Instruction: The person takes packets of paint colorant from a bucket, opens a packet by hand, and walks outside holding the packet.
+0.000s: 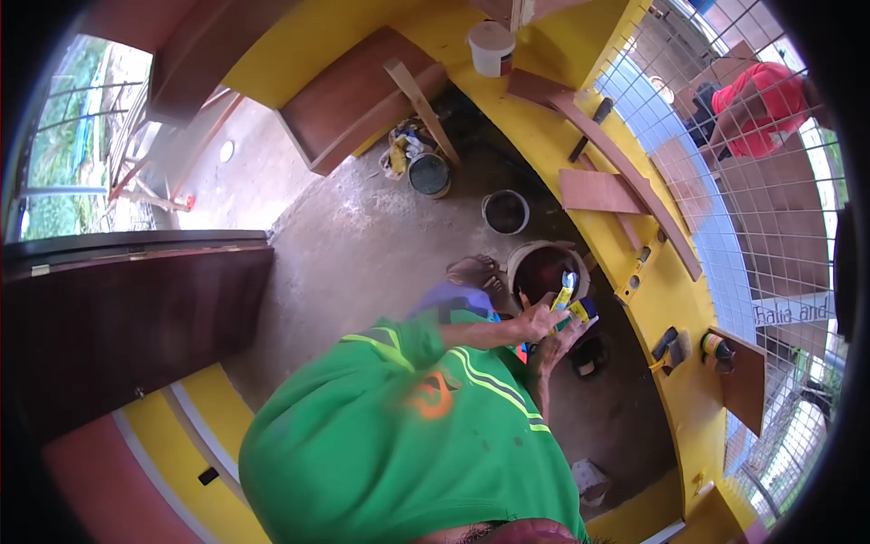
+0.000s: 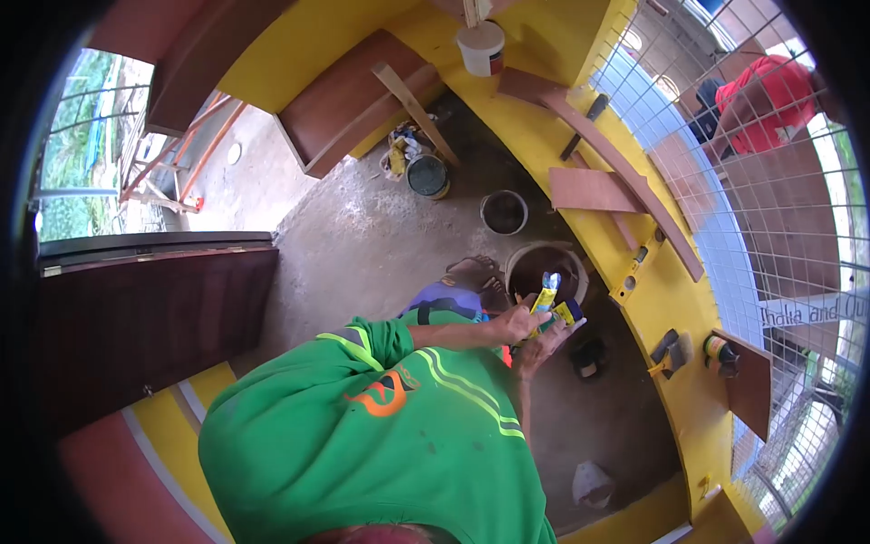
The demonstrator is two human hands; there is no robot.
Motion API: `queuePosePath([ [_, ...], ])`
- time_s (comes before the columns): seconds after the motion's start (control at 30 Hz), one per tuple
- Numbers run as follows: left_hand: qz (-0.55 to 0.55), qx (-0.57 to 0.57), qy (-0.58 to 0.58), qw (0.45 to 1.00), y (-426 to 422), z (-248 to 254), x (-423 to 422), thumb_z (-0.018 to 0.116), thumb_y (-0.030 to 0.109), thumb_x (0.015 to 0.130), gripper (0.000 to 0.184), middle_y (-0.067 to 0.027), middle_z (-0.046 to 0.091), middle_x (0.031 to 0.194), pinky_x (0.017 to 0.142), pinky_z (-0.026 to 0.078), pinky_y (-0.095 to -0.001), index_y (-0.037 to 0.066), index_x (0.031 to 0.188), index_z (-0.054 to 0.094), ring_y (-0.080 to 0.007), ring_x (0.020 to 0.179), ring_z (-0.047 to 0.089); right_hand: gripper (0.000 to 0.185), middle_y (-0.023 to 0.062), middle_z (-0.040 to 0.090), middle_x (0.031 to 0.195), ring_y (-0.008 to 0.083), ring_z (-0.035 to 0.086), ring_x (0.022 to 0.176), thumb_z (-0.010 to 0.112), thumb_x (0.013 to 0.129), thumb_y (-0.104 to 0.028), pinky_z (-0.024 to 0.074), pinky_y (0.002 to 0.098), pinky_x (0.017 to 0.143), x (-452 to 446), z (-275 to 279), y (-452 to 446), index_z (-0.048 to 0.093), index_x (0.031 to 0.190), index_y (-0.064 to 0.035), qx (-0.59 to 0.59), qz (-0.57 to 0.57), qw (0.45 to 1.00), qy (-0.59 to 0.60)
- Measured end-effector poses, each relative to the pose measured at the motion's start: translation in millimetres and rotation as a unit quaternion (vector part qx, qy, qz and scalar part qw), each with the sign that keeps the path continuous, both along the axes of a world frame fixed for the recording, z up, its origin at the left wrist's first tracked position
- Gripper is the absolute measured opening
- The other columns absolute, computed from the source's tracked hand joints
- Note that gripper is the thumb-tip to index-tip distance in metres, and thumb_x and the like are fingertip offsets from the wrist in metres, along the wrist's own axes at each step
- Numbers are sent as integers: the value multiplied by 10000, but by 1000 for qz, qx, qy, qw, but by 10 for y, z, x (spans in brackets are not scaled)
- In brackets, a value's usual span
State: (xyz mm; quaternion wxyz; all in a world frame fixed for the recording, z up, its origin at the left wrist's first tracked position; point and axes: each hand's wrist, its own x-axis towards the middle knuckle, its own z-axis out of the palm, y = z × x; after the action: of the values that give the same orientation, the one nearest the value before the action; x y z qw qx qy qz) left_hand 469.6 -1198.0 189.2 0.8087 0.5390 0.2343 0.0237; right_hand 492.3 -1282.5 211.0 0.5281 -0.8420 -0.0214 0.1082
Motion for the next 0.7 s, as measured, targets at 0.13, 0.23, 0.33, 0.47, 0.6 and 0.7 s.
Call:
queuePosePath([
  [0.13, 80, -310, -19, 947, 81, 16, -91, 526, 260, 990, 341, -96, 629, 1039, 788, 536, -339, 27, 1237, 488, -177, 922, 636, 676, 189, 229, 1543, 292, 368, 1314, 285, 1026, -431, 275, 368, 1091, 110, 14, -143, 107, 1512, 5, 37, -24, 999, -24],
  [0.23, 6, -133, 108, 985, 360, -16, -191, 563, 329, 966, 364, -87, 684, 858, 603, 561, -312, 24, 1164, 574, -156, 696, 675, 664, 182, 220, 1549, 297, 386, 1297, 270, 1030, -436, 293, 367, 1080, 251, 41, -229, 129, 1513, -2, 60, -47, 996, -54],
  [0.33, 50, -92, 115, 988, 480, 179, -305, 586, 411, 941, 355, 20, 564, 668, 470, 423, -249, 86, 1068, 654, -82, 514, 529, 590, 229, 296, 1488, 330, 451, 1223, 300, 1026, -323, 349, 378, 1009, 298, 28, -355, 170, 1502, 1, 46, -53, 994, -82],
  [0.47, 13, -96, 157, 983, 588, 79, -366, 582, 438, 937, 318, 43, 501, 623, 428, 360, -226, 121, 907, 589, -53, 478, 461, 513, 293, 398, 1407, 374, 538, 1125, 340, 1020, -172, 423, 393, 913, 103, -116, -677, 225, 1488, 4, -10, -76, 989, -125],
  [0.6, -65, -68, 133, 987, 650, 342, -86, 542, 435, 960, 326, 48, 494, 634, 432, 346, -225, 113, 939, 586, -51, 478, 431, 569, 265, 376, 1438, 451, 497, 1190, 395, 990, -329, 463, 436, 921, -325, -708, -1234, 305, 1449, -5, -94, -236, 967, -16],
  [0.7, -169, 75, 84, 979, 746, 215, 72, 509, 393, 988, 304, 29, 532, 677, 452, 391, -238, 101, 1001, 594, -68, 515, 489, 652, 282, 375, 1437, 390, 385, 1333, 361, 997, -428, 328, 392, 1087, -842, -720, -1648, 298, 1444, 42, -91, -357, 917, 155],
])
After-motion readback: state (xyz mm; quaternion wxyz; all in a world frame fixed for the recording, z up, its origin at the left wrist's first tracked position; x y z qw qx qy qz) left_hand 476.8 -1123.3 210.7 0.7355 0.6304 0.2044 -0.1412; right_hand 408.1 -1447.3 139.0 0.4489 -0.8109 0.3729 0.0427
